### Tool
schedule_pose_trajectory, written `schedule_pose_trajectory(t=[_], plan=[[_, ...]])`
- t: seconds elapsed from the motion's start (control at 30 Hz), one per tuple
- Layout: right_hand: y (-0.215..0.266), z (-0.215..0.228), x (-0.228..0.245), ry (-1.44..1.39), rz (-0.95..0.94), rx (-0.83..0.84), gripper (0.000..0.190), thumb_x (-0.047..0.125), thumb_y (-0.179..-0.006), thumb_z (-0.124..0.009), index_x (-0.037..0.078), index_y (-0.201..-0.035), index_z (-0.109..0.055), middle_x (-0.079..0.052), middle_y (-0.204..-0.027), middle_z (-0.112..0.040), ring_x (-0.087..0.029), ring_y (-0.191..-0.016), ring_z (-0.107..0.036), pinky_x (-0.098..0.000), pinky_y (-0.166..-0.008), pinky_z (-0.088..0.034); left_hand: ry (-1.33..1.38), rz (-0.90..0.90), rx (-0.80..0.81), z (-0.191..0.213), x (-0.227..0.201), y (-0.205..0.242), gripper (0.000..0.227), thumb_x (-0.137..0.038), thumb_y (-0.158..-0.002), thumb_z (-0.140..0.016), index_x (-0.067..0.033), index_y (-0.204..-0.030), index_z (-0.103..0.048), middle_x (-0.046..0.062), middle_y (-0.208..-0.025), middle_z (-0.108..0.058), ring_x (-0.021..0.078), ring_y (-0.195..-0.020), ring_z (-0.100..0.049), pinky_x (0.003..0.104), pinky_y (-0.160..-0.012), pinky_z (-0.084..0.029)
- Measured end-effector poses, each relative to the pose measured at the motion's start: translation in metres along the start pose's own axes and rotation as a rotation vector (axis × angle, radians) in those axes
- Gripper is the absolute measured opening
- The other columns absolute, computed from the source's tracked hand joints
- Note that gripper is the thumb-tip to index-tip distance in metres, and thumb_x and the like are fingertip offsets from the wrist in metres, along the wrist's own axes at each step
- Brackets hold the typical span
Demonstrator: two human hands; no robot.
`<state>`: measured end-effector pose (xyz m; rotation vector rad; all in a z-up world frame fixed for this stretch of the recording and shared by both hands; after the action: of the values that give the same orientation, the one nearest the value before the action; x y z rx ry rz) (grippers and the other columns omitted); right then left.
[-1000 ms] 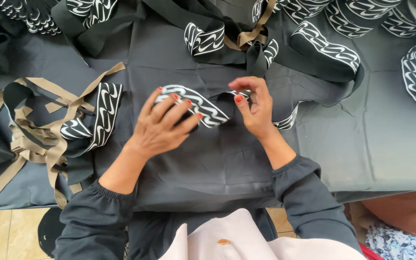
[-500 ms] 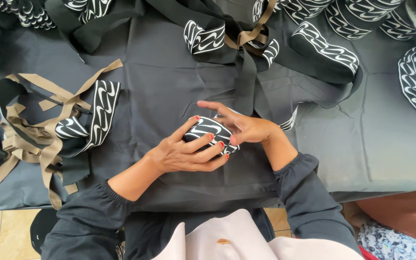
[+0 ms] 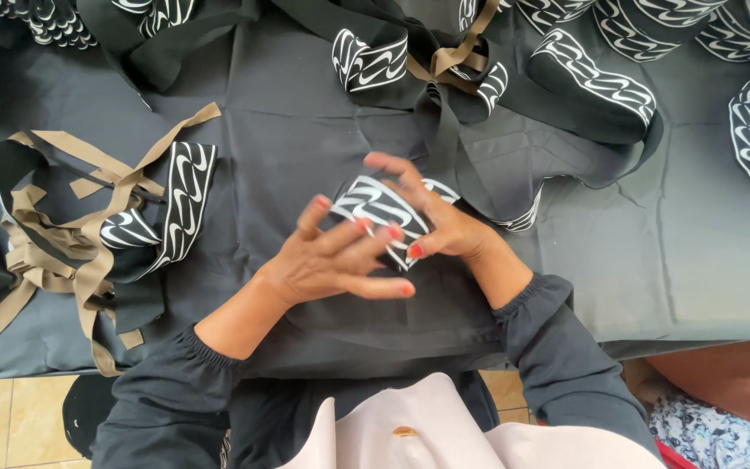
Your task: The person repeatedly rolls a black fabric strap with a white wavy pattern into a tight circular coil on a dark table. They unwind and re-roll the strap multiple times, adjusting the coil with both hands. Several similar straps and bags are visible on the table.
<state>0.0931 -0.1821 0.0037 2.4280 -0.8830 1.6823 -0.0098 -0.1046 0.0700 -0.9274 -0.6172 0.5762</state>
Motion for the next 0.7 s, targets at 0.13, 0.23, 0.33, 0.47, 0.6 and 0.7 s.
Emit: schedule_pose_trajectory(t=[0.13, 0.23, 0.33, 0.47, 0.6, 0.7], plan=[[0.012, 0.033, 0.03, 0.231, 0.253, -0.242, 0.126, 0.02, -0.071, -0.092, 0.008, -0.162, -0.006, -0.018, -0.144, -0.047, -0.032, -0.134, -0.051, -0.0499, -0.11, -0.05, 0.325, 0.379, -0.057, 0.007, 0.054, 0.012, 0.08, -0.069, -0.08, -0.077, -0.0395, -0.147, -0.046, 0.013, -0.155, -0.043, 0.0325, -0.145, -0.033, 0.054, -0.118, -0.027], [0.022, 0.03, 0.072, 0.7, 0.452, -0.497, 0.122, 0.021, -0.072, -0.096, 0.007, -0.161, -0.013, -0.011, -0.146, -0.042, -0.022, -0.136, -0.048, -0.0372, -0.118, -0.043, 1.121, 0.884, 0.089, -0.043, 0.083, 0.041, 0.065, -0.065, -0.08, -0.073, -0.0064, -0.109, -0.067, 0.01, -0.102, -0.064, 0.0221, -0.092, -0.065, 0.032, -0.072, -0.055], [0.029, 0.006, 0.076, 1.279, 0.636, -0.521, 0.126, 0.025, -0.069, -0.102, -0.005, -0.153, -0.013, -0.032, -0.145, -0.031, -0.044, -0.134, -0.042, -0.0527, -0.113, -0.042, 1.962, 1.313, 0.289, -0.095, 0.047, 0.078, 0.081, -0.074, -0.093, -0.043, -0.0083, -0.139, -0.038, 0.022, -0.108, -0.069, 0.0285, -0.095, -0.074, 0.034, -0.077, -0.063], [0.024, -0.027, 0.069, 1.494, 0.688, -0.465, 0.102, 0.032, -0.072, -0.097, 0.011, -0.15, -0.035, -0.029, -0.141, -0.04, -0.048, -0.131, -0.045, -0.0565, -0.113, -0.04, 2.177, 1.498, 0.252, -0.095, 0.049, 0.085, 0.072, -0.076, -0.092, -0.039, -0.0197, -0.138, -0.042, 0.021, -0.111, -0.068, 0.0335, -0.105, -0.072, 0.041, -0.093, -0.059], [0.021, -0.031, 0.06, 1.543, 0.711, -0.397, 0.089, 0.029, -0.075, -0.091, 0.017, -0.147, -0.039, -0.026, -0.139, -0.043, -0.049, -0.128, -0.048, -0.0577, -0.109, -0.043, 2.149, 1.502, 0.327, -0.097, 0.048, 0.096, 0.066, -0.072, -0.095, -0.038, -0.0208, -0.137, -0.042, 0.018, -0.116, -0.069, 0.0292, -0.108, -0.071, 0.042, -0.097, -0.056], [0.021, -0.031, 0.051, 1.551, 0.701, -0.353, 0.09, 0.027, -0.073, -0.089, 0.017, -0.147, -0.04, -0.026, -0.139, -0.043, -0.048, -0.129, -0.047, -0.0597, -0.108, -0.043, 2.127, 1.508, 0.344, -0.091, 0.048, 0.088, 0.066, -0.072, -0.093, -0.042, -0.0202, -0.135, -0.044, 0.016, -0.116, -0.07, 0.0261, -0.108, -0.07, 0.042, -0.1, -0.053]])
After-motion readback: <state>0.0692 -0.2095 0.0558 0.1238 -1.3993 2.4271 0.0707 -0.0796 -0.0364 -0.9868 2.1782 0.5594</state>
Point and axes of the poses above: each hand's wrist, its own y-axis away from the middle knuckle, its own z-axis out of the back of the hand, x = y × z, the point moved 10 cm from there along -y, towards the middle knuckle
